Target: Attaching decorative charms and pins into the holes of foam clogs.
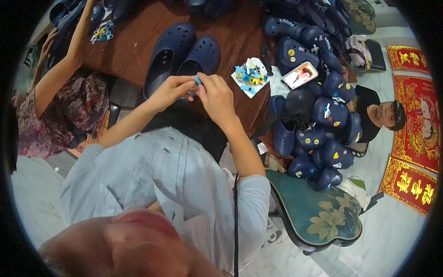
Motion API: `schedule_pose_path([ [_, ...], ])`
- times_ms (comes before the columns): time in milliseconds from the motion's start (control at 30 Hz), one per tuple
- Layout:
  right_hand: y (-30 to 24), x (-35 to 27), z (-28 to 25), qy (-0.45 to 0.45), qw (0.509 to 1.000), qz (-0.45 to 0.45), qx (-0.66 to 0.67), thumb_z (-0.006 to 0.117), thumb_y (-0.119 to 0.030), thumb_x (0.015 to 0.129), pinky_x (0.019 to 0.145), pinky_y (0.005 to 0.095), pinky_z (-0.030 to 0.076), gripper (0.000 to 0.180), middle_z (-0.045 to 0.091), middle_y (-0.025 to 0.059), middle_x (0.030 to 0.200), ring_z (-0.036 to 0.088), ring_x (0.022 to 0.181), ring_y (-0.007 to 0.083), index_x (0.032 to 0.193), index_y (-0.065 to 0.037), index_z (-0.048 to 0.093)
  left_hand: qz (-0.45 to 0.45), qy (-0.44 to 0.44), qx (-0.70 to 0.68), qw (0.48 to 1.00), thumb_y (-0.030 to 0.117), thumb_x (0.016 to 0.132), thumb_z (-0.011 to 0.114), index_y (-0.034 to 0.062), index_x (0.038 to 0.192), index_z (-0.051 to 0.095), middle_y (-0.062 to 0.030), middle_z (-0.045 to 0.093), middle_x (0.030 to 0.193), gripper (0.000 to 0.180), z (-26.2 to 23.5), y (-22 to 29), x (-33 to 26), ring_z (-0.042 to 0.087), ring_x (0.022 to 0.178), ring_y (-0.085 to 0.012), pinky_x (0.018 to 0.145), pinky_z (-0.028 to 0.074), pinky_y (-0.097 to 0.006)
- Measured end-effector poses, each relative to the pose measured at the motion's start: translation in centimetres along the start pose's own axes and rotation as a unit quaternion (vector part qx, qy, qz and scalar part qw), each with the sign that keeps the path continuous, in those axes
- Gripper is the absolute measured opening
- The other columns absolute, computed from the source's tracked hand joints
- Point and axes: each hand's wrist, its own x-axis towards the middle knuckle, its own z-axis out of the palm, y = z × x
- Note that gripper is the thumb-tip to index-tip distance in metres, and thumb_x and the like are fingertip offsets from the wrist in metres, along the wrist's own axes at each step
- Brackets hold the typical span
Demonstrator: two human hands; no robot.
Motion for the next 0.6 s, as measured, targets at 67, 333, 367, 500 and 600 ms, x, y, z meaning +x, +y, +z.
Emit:
schedule_pose_path([
  [67, -0.7, -0.5, -0.4, 0.009, 1.000, -0.011, 0.004, 0.067, -0.008, 0.083, 0.078, 0.0421, 0.051, 0.031, 0.064, 0.0165, 0.096, 0.062, 0.090, 0.0356, 0.113, -0.002, 0.064, 0.036, -0.022, 0.044, 0.998, 0.023, 0.102, 0.050, -0.0024, 0.116, 0.064, -0.0029, 0.065, 0.095, 0.032, 0.5, 0.2, -0.4, 0.061, 0.082, -0.0097, 0.074, 0.053, -0.026],
  [333, 0.3, -1.4, -0.6, 0.069, 0.993, 0.005, 0.100, 0.065, -0.007, 0.086, 0.077, 0.0373, 0.051, 0.023, 0.066, 0.0164, 0.095, 0.065, 0.087, 0.0335, 0.108, -0.001, 0.065, 0.029, -0.015, 0.126, 0.992, 0.019, 0.101, 0.053, 0.0008, 0.136, 0.054, -0.0025, 0.066, 0.102, 0.039, 0.8, 0.0, -3.4, 0.059, 0.093, -0.0089, 0.076, 0.049, -0.024],
  [367, 0.2, -1.5, -1.1, 0.070, 0.989, 0.073, 0.109, 0.066, -0.007, 0.087, 0.079, 0.0344, 0.051, 0.021, 0.068, 0.0163, 0.094, 0.067, 0.086, 0.0292, 0.106, -0.001, 0.065, 0.023, -0.005, 0.119, 0.993, 0.018, 0.100, 0.055, 0.0021, 0.137, 0.053, -0.0026, 0.066, 0.103, 0.040, 0.7, -0.3, -3.9, 0.060, 0.096, -0.0089, 0.077, 0.048, -0.023],
  [500, 6.1, -0.7, -1.8, 0.136, 0.955, 0.164, 0.206, 0.070, -0.007, 0.085, 0.074, 0.0293, 0.049, 0.013, 0.066, 0.0068, 0.085, 0.061, 0.078, 0.0151, 0.089, 0.001, 0.061, 0.061, 0.052, 0.191, 0.978, 0.013, 0.098, 0.056, 0.0046, 0.131, 0.060, -0.0034, 0.067, 0.101, 0.034, -0.4, -0.5, -4.5, 0.061, 0.092, -0.0102, 0.077, 0.048, -0.023],
  [600, 10.3, -0.2, -1.4, 0.175, 0.940, 0.171, 0.237, 0.070, -0.004, 0.084, 0.067, 0.0251, 0.046, 0.009, 0.062, 0.0013, 0.078, 0.056, 0.072, 0.0093, 0.087, -0.001, 0.062, 0.110, 0.097, 0.294, 0.944, 0.009, 0.096, 0.058, 0.0027, 0.122, 0.065, -0.0041, 0.067, 0.101, 0.028, -1.8, -0.4, -4.4, 0.062, 0.092, -0.0119, 0.078, 0.049, -0.026],
])
